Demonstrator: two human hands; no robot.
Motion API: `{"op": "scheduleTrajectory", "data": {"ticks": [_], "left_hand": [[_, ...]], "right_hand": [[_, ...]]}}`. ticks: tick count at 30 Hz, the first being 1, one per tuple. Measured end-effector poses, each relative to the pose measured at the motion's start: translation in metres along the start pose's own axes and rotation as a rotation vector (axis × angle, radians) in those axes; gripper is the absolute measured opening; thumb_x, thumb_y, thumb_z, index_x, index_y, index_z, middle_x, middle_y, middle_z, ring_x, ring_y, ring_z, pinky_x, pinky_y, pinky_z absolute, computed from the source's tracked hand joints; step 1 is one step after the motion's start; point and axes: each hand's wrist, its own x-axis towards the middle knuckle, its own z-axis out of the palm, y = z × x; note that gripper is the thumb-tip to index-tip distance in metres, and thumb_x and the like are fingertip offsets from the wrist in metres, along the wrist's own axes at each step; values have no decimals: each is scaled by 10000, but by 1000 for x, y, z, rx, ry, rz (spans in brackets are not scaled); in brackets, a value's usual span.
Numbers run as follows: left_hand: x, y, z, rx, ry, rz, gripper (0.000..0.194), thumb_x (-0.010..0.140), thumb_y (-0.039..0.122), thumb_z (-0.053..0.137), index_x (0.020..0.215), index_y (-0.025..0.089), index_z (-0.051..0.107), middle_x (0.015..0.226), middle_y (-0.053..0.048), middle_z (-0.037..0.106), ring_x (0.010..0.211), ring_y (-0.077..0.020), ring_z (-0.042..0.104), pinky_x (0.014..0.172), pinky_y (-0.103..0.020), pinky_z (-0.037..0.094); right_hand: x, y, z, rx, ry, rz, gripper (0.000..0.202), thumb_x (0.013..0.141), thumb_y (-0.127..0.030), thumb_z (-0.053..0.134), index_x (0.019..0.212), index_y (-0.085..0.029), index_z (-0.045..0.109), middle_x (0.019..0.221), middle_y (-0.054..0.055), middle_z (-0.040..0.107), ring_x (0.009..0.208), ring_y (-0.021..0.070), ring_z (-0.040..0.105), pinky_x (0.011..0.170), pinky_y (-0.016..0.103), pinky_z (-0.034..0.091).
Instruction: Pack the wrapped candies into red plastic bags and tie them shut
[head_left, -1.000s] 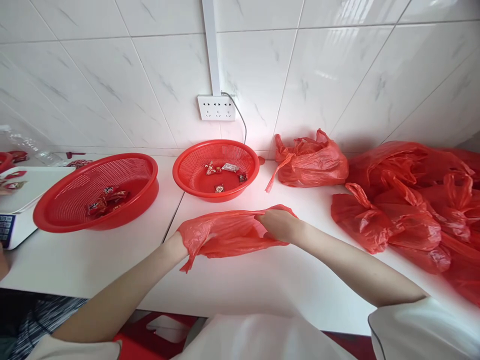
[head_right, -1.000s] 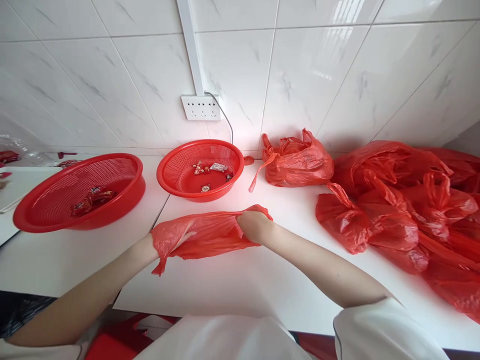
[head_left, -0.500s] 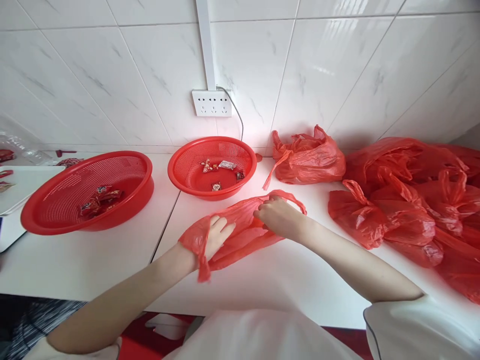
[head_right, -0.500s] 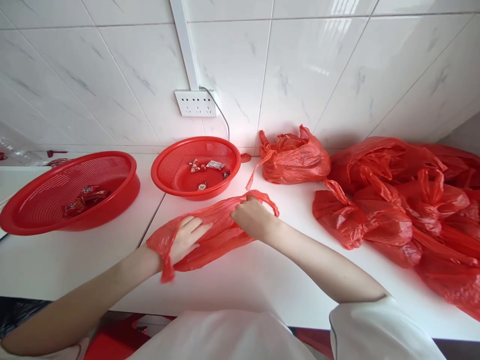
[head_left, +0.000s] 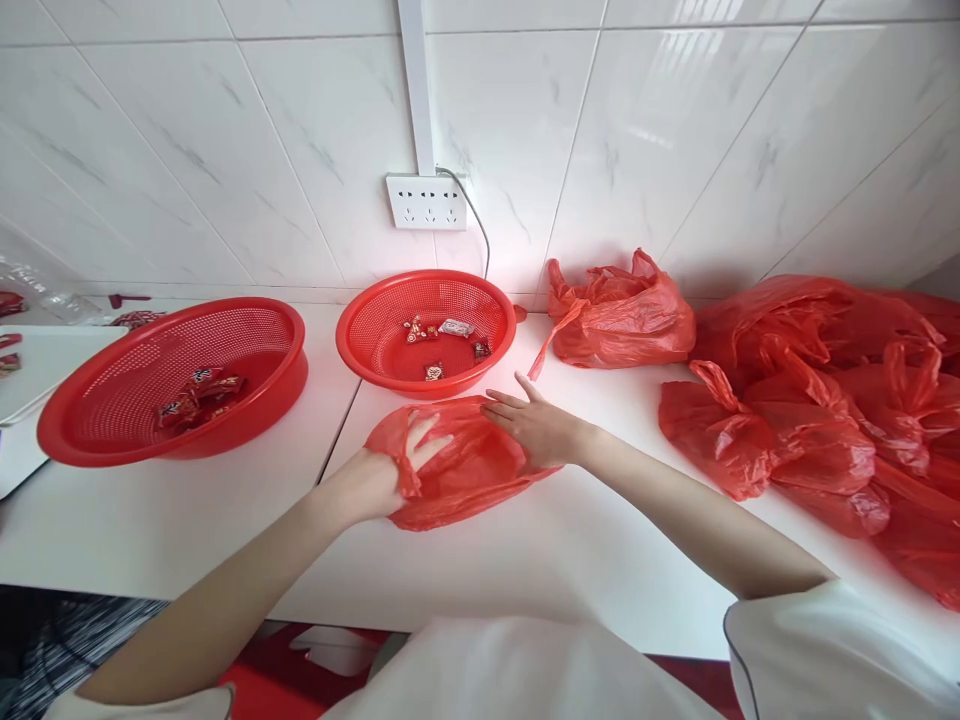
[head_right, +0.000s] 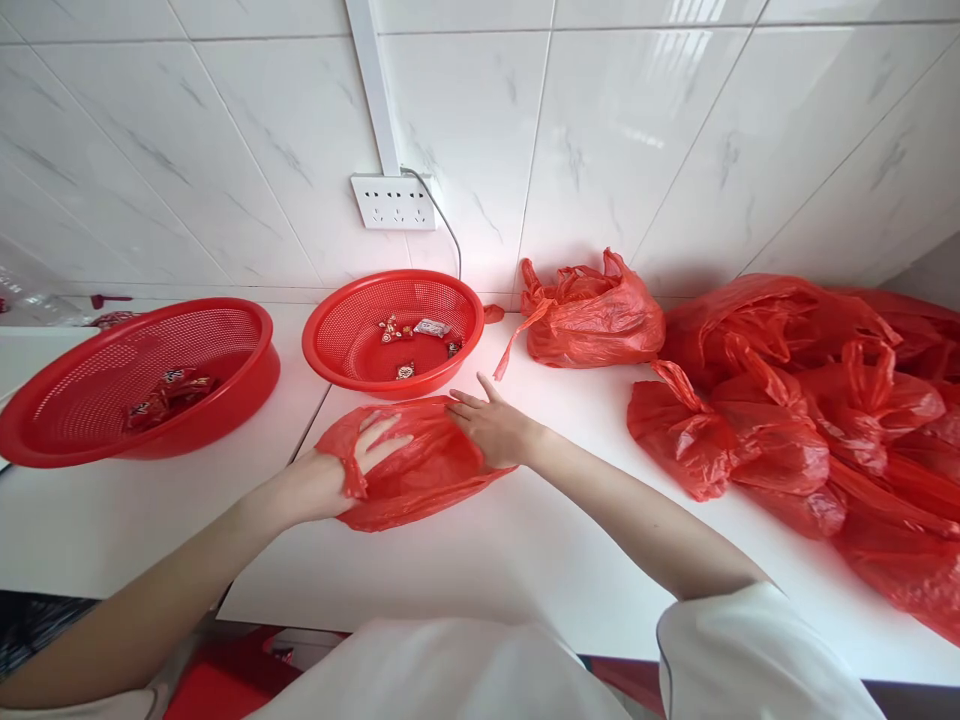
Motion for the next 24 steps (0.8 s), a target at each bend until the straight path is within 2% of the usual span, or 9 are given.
{"op": "scheduleTrajectory", "data": {"ticks": [3,7,10,13,15,17,20,22,24], "left_hand": [[1,-21,7,7,-127,1,877,652,187,683,1474,256,387,1556,-106,330,1395,-377,342,1068,-453,399],[6,-34,17,-194,-129,75,963,673,273,728,1520,238,270,1545,-124,344,1388,-321,370,1136,-449,322],[7,-37,20,-337,-86,63,865,705,307,729,1484,256,356,1511,-107,407,1360,-307,420,1128,-435,347],[7,-44,19,-453,-55,-31,818,630,356,803,1385,254,507,1481,-96,454,1376,-324,397,1150,-452,305],[12,-49,13,-668,-68,-130,720,652,441,785,1313,247,575,1442,-104,503,1360,-322,424,1130,-457,333],[21,-51,5,-1029,-40,-261,661,746,580,661,1282,202,586,1354,-154,578,1255,-315,544,1026,-437,454],[44,-46,-5,-1504,50,-510,791,803,723,463,1222,63,582,1182,-259,653,1008,-310,687,743,-343,587],[62,-39,-6,-1633,120,-634,781,806,703,489,1179,23,585,1090,-272,679,942,-303,708,633,-278,589],[77,-33,-2,-1690,253,-647,646,825,589,557,1190,55,575,1035,-222,703,939,-292,712,632,-254,593]], "right_hand": [[2,21,23,126,-115,86,990,731,-464,664,1527,-66,229,1565,185,270,1478,353,110,1170,566,-81],[-3,33,43,296,-152,151,1014,737,-470,657,1557,-180,137,1600,109,208,1492,327,24,1168,566,-84],[-8,33,49,388,-93,138,1038,702,-469,704,1553,-232,160,1601,80,214,1495,303,-23,1162,563,-113],[-13,30,45,468,-33,154,1005,672,-478,747,1525,-231,276,1580,98,274,1493,321,34,1166,573,-86],[-16,28,37,532,23,184,829,722,-492,722,1458,-261,418,1549,97,345,1480,327,146,1168,596,-13],[-19,23,23,566,138,212,544,824,-482,638,1326,-284,570,1499,83,435,1434,319,298,1162,613,68],[-21,10,-10,526,389,206,311,929,-409,525,1156,-256,674,1375,86,573,1334,284,466,1144,565,236],[-20,-1,-35,504,524,185,288,946,-376,511,1138,-240,677,1328,96,605,1289,254,515,1088,475,376],[-20,-13,-58,502,638,218,292,952,-370,507,1162,-239,661,1361,94,576,1254,230,548,1018,400,458]]}}
